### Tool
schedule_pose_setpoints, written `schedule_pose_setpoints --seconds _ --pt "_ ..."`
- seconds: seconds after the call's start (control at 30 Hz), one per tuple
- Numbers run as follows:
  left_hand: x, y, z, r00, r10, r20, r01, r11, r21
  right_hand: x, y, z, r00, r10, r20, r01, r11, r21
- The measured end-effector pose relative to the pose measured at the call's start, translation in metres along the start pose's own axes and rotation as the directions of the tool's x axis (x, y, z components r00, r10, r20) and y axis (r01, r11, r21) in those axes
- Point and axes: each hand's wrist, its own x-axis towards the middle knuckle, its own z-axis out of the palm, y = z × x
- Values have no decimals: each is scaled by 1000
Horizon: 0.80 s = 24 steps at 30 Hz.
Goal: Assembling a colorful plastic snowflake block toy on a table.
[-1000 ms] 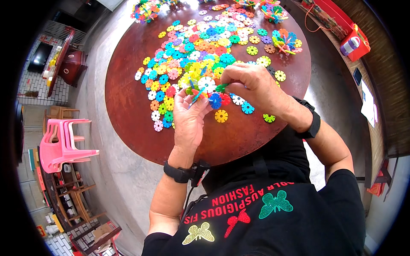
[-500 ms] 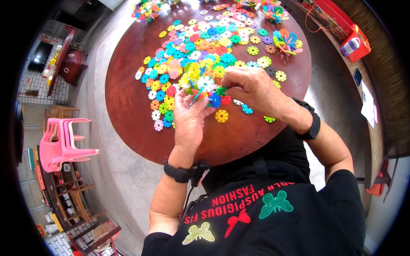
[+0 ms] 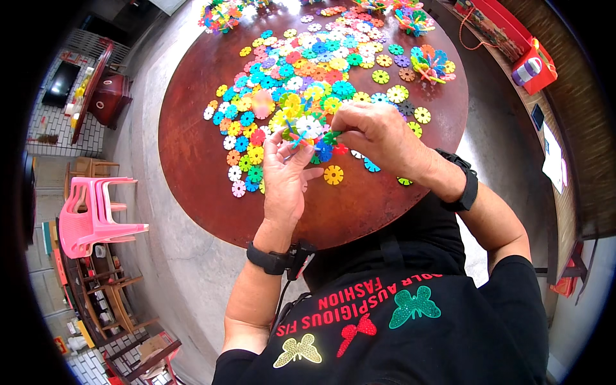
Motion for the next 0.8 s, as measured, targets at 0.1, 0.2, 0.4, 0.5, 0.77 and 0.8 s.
schedule_pose_setpoints --seconds 0.1,0.2,0.4,0.5,0.77,0.8 --pt "1 -2 -3 1000 11 10 -11 997 80 -1 1 5 998 -56 -41 56 998 -17" --pt "0 -2 -3 999 -44 -13 46 980 193 -1 0 5 999 -31 -43 31 999 -12" --pt "-3 -3 1 1000 18 25 -19 999 51 -1 3 7 997 -71 -34 71 997 -21" --pt "-1 -5 2 1000 -4 -16 4 1000 22 -2 2 10 997 -74 -26 73 997 -37" --pt "-3 -6 5 999 -36 -10 34 992 -118 -4 -5 12 999 -48 16 48 999 -26" --pt "-4 -6 5 998 -61 -9 59 987 -150 -4 -5 12 999 -41 15 41 999 -32"
